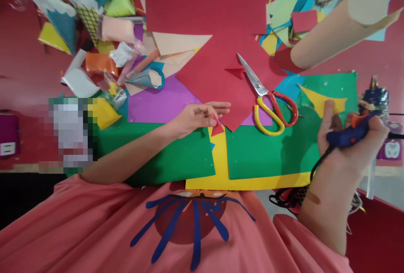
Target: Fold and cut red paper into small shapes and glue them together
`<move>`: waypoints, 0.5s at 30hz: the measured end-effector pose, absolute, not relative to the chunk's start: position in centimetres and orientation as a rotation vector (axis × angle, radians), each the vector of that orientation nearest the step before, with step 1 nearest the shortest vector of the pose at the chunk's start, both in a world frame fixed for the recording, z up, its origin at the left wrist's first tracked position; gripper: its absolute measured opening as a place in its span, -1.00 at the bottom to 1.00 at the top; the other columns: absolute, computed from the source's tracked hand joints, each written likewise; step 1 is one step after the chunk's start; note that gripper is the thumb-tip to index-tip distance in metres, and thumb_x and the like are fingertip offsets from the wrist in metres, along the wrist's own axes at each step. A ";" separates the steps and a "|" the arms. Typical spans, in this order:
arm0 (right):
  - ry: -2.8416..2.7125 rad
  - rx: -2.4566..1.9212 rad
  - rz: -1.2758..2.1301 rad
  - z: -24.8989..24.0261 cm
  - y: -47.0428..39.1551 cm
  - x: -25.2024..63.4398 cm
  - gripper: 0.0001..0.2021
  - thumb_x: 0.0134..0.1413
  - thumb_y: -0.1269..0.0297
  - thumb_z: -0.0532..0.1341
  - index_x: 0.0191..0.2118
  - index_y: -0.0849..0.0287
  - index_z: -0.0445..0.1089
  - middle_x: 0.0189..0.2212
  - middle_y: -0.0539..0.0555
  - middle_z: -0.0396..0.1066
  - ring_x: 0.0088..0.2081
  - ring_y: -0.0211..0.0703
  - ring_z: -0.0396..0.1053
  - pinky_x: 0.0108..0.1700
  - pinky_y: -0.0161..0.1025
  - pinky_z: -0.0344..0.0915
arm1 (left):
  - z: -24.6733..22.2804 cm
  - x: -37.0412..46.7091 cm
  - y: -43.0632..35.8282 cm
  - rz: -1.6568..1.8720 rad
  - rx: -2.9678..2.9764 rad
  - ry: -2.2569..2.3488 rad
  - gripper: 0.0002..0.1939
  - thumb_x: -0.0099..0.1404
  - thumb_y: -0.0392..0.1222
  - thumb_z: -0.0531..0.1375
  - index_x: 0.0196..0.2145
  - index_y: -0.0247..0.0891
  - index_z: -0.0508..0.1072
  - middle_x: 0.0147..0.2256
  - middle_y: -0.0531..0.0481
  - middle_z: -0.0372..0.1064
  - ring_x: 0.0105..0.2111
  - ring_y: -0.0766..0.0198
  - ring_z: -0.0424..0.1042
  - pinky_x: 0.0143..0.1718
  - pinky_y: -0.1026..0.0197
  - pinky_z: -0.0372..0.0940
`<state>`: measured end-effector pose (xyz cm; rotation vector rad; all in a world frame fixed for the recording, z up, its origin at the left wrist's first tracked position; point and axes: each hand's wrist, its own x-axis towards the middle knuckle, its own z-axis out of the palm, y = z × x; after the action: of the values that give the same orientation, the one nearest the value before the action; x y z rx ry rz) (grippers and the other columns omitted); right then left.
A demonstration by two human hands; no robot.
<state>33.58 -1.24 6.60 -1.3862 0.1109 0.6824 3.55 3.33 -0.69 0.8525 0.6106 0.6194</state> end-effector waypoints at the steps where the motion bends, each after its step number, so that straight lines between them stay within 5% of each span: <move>1: 0.104 -1.436 0.678 6.3 -1.3 33.8 -0.49 0.27 0.27 -0.12 -0.70 0.09 0.25 -0.60 0.00 0.36 -0.44 -0.33 0.48 -0.24 -0.28 0.55 | -0.7 3.5 3.3 0.620 0.852 0.608 -0.75 0.02 -0.16 0.41 -0.52 -0.35 0.44 0.13 -0.19 0.34 0.12 0.08 0.36 0.13 -0.01 0.18; 5: 0.050 -1.562 0.612 5.2 -1.3 34.0 -0.43 0.26 0.28 -0.16 -0.71 0.13 0.35 -0.23 0.07 0.52 -0.21 -0.19 0.56 -0.34 -0.27 0.50 | -0.8 3.5 3.3 0.629 0.853 0.599 -0.76 0.03 -0.17 0.41 -0.51 -0.34 0.44 0.12 -0.18 0.35 0.11 0.10 0.37 0.14 0.01 0.19; 10: -0.186 -1.438 0.502 4.5 -1.4 34.3 -0.38 0.29 0.29 -0.24 -0.60 0.02 0.46 -0.24 -0.03 0.54 -0.27 -0.38 0.53 -0.15 -0.33 0.43 | -0.9 3.5 3.3 0.635 0.848 0.600 -0.76 0.05 -0.18 0.40 -0.52 -0.34 0.43 0.11 -0.16 0.35 0.10 0.12 0.38 0.12 0.03 0.21; 15: -0.597 -1.369 0.853 3.0 0.6 34.4 -0.46 0.12 0.43 -0.21 -0.42 0.09 0.55 -0.14 0.08 0.53 -0.19 -0.24 0.54 0.02 -0.21 0.35 | -0.9 3.5 3.4 0.629 0.851 0.607 -0.78 0.05 -0.18 0.39 -0.51 -0.34 0.44 0.09 -0.15 0.35 0.07 0.14 0.40 0.08 0.04 0.24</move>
<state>34.40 0.56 3.04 -1.3689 -0.5972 0.8526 3.52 3.36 -0.89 0.8507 0.6074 0.6292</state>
